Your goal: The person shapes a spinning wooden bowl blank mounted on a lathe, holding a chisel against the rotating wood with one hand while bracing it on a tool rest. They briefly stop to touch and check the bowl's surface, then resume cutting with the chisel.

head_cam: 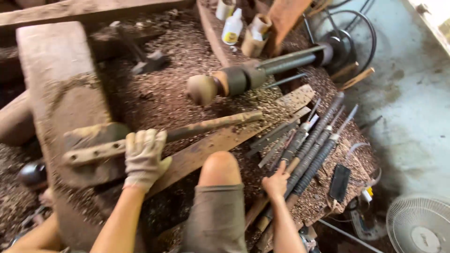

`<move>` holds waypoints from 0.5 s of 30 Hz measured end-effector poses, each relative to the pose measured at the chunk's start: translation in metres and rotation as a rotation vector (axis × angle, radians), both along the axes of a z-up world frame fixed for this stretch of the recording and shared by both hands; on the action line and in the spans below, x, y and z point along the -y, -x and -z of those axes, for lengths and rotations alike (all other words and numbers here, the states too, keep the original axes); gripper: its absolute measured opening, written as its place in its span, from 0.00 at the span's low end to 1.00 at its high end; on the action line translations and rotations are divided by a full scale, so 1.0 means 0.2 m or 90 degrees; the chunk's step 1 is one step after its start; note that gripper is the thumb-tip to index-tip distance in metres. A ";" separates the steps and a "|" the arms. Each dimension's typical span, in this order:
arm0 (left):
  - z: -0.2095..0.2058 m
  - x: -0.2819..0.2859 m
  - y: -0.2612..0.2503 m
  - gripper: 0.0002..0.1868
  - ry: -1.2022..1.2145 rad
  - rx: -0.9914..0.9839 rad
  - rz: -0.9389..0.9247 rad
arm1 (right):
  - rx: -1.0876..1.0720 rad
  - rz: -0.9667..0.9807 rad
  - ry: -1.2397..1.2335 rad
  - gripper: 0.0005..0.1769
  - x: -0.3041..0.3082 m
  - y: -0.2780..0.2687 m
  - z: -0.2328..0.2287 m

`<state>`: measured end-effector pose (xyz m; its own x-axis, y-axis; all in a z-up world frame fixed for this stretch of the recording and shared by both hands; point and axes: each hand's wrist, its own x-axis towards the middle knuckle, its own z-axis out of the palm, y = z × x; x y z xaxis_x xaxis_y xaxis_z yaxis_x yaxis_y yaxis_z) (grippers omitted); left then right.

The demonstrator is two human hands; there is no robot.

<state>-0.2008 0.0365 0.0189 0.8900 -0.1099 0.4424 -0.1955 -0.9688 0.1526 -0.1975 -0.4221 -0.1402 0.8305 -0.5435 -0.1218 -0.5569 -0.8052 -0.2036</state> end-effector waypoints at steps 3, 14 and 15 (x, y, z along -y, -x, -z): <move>0.03 -0.02 0.01 0.48 -0.013 0.011 0.001 | 0.130 0.131 -0.309 0.68 0.20 -0.05 -0.07; -0.04 -0.01 -0.03 0.42 -0.041 -0.096 -0.045 | 0.024 -0.094 -1.065 0.14 1.71 0.27 -0.67; -0.08 0.00 -0.06 0.37 -0.024 -0.266 -0.066 | 0.002 -0.087 -1.070 0.14 1.91 0.37 -0.70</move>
<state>-0.1891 0.0367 0.0340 0.9990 -0.0203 0.0395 -0.0265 -0.9863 0.1627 -0.2706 -0.8043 0.0003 0.8583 0.2483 -0.4490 -0.5046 0.2501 -0.8263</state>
